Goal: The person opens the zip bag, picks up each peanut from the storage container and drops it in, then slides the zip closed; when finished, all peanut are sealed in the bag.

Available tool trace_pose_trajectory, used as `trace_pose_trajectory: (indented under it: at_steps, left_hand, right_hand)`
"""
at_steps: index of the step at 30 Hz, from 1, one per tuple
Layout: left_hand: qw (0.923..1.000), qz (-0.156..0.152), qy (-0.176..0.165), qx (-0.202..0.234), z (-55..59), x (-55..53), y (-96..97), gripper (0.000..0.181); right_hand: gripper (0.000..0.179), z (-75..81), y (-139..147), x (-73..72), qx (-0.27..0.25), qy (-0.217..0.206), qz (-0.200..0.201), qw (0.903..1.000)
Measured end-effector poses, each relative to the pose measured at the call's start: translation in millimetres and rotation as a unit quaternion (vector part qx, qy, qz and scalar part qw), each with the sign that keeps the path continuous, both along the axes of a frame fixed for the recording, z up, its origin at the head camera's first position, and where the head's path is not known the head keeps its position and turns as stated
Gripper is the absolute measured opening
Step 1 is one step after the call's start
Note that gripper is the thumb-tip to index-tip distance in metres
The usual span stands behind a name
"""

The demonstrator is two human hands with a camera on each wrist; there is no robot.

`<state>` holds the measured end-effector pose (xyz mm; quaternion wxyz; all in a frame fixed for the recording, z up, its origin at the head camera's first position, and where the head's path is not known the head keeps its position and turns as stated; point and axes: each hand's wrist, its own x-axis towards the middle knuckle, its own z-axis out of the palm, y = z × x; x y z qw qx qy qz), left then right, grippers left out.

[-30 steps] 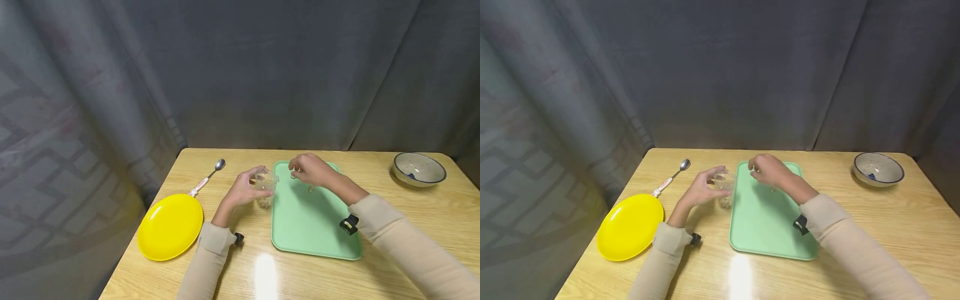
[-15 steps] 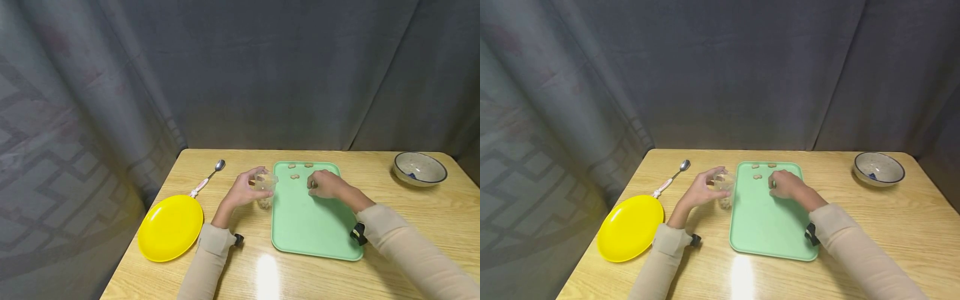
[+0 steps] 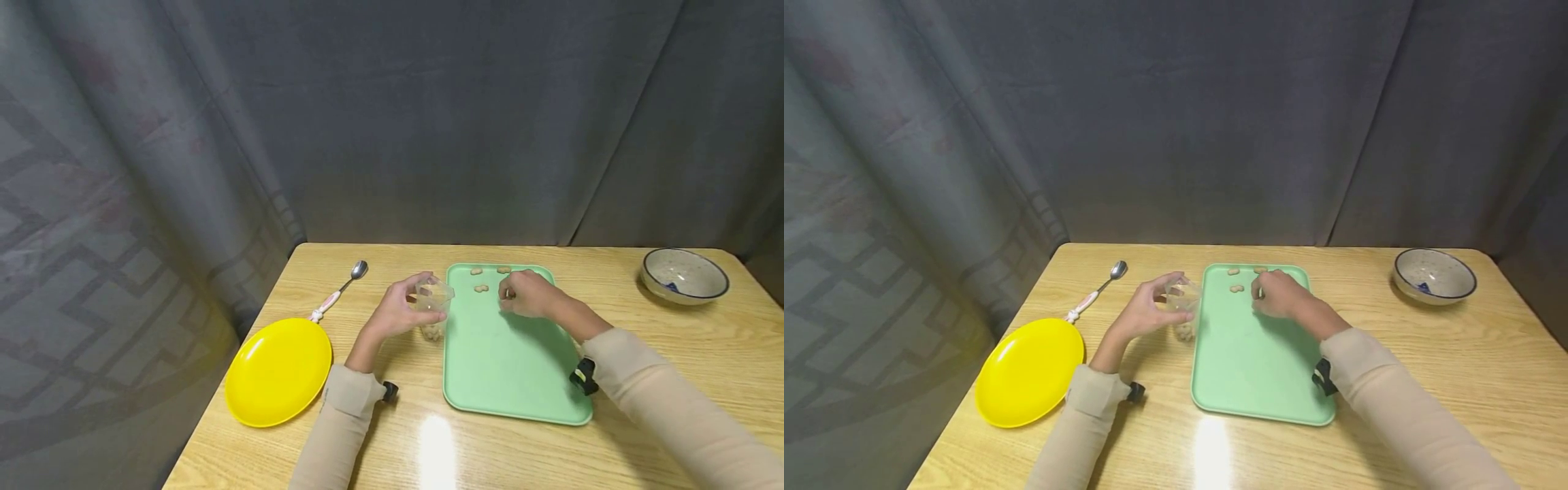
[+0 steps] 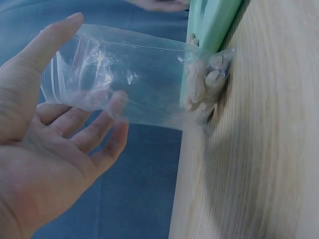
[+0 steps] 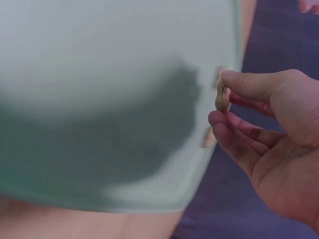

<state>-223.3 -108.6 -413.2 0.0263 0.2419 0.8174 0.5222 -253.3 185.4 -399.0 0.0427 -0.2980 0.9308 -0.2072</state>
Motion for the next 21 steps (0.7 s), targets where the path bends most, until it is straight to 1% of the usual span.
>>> trace_pose_trajectory:
  at_steps: [4, 8, 11, 13, 16, 21]
  left_hand:
    - [0.9999, 0.000, 0.010, -0.009, -0.2, -0.5, 1.6, 0.078]
    - [0.9999, 0.000, 0.010, -0.012, 0.3, 0.3, 1.2, 0.078]
    - [0.9999, 0.004, 0.006, -0.011, 0.5, 1.4, -1.3, 0.079]
    - [1.0000, 0.003, 0.004, -0.009, 0.0, 1.2, -2.5, 0.080]
    - [1.0000, -0.004, 0.001, -0.004, -0.5, 0.8, -3.3, 0.081]
    - [1.0000, -0.007, -0.005, -0.002, -0.9, 0.7, -2.2, 0.082]
  right_hand:
    - [0.003, 21.2, -10.2, -1.6, -0.008, 0.031, 0.009, 0.9994]
    - [0.004, 46.2, -29.5, 0.0, -0.027, 0.068, 0.034, 0.9967]
    - [0.003, 63.8, -47.6, 3.4, -0.042, 0.083, 0.055, 0.9941]
    - [0.004, 72.2, -58.7, 5.8, -0.046, 0.088, 0.061, 0.9932]
    - [0.010, 78.9, -73.2, 8.5, -0.045, 0.094, 0.071, 0.9920]
    - [0.012, 80.7, -90.7, 13.2, -0.042, 0.097, 0.097, 0.9897]
